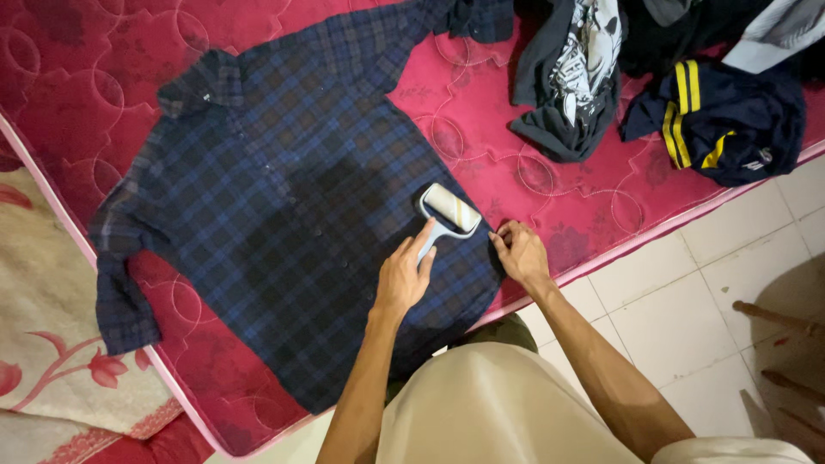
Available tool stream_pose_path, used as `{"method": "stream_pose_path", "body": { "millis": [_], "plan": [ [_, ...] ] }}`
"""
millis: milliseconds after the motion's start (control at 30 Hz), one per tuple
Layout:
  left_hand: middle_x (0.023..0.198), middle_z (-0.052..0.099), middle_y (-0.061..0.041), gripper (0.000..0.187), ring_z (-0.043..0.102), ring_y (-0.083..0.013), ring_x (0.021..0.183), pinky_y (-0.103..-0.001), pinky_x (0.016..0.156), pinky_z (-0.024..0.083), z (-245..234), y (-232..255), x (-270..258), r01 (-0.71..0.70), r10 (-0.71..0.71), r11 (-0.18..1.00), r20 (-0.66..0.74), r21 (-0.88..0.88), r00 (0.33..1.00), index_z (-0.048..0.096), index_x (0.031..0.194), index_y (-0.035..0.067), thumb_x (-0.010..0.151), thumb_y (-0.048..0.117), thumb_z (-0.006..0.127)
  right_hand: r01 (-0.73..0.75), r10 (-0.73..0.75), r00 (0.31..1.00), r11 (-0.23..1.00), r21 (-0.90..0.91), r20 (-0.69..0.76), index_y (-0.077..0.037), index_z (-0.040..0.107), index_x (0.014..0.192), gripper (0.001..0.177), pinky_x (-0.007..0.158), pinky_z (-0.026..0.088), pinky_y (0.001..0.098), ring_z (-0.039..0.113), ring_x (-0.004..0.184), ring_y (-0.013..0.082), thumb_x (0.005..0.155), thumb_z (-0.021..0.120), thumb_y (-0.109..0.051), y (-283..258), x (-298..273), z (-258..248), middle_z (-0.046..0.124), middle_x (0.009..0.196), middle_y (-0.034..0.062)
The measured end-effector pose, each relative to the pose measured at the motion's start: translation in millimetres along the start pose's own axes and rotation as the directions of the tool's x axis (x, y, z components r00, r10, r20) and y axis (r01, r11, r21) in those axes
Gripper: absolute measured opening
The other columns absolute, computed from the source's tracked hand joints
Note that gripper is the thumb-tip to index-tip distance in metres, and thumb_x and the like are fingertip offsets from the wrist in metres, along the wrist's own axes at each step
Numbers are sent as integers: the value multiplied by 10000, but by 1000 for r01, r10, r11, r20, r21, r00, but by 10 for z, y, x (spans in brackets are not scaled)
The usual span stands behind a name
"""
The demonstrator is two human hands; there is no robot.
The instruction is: The person lays a dark plaid shirt flat on a red mattress, smooths it out, and buttons the collar. They then use a lint roller to clean the surface of the shirt, rolling it repeatedly across the fabric to remove lint.
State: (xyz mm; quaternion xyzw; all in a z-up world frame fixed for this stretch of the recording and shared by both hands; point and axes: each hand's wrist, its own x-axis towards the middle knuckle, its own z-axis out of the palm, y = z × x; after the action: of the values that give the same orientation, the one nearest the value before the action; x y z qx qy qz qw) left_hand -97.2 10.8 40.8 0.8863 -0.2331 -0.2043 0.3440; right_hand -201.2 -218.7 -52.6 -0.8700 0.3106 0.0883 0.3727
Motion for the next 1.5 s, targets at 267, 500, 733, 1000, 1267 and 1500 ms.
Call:
{"method": "stream_pose_path", "body": {
  "millis": [267, 500, 733, 1000, 1267, 1500],
  "plan": [
    [995, 677, -170, 525, 677, -424, 850, -498, 758, 560, -69, -81, -446, 9, -12, 1000, 109, 25, 994, 514, 1497, 279, 981, 231, 599, 17, -17, 1000, 1000, 17, -5, -34, 669, 963, 293, 780, 534, 457, 677, 839, 342, 913, 713, -320, 72, -167, -60, 679, 928, 170],
    [1103, 673, -218, 571, 672, -462, 907, -524, 809, 558, 207, -156, -318, 14, -24, 996, 119, 87, 993, 478, 1520, 338, 976, 231, 614, 35, -35, 999, 999, -21, -22, -38, 679, 956, 262, 784, 528, 467, 674, 853, 350, 913, 727, -292, 181, -296, -75, 684, 902, 165],
    [1075, 688, -202, 587, 667, -463, 938, -551, 838, 538, 414, -6, 47, 11, -22, 998, 162, 69, 987, 461, 1527, 320, 965, 228, 605, 10, -10, 1000, 1000, 25, -3, -43, 684, 955, 238, 785, 536, 443, 689, 813, 319, 908, 723, -273, 253, -337, -84, 679, 877, 153],
    [1031, 671, -202, 570, 663, -447, 921, -534, 814, 535, 405, 144, 77, -12, 10, 1000, 124, 17, 992, 461, 1534, 271, 983, 226, 604, -68, 62, 997, 983, 169, 41, -33, 713, 937, 226, 752, 547, 409, 688, 763, 269, 898, 743, -254, 370, -294, -70, 695, 909, 142],
    [997, 660, -177, 545, 667, -425, 871, -513, 760, 546, 145, 158, -447, -68, 59, 996, 128, 65, 990, 483, 1524, 267, 992, 224, 597, -52, 35, 996, 974, 221, 82, -22, 730, 1003, 211, 752, 557, 379, 693, 763, 225, 903, 738, -207, 608, -260, -1, 703, 917, 117],
    [1058, 670, -194, 565, 675, -456, 830, -533, 756, 551, 252, 66, -555, -84, 46, 985, 239, 151, 970, 470, 1531, 280, 980, 225, 586, -6, -13, 997, 968, 252, 72, -17, 724, 1064, 214, 777, 557, 379, 682, 797, 237, 908, 731, -163, 673, -306, 21, 690, 946, 119]
  ]
}}
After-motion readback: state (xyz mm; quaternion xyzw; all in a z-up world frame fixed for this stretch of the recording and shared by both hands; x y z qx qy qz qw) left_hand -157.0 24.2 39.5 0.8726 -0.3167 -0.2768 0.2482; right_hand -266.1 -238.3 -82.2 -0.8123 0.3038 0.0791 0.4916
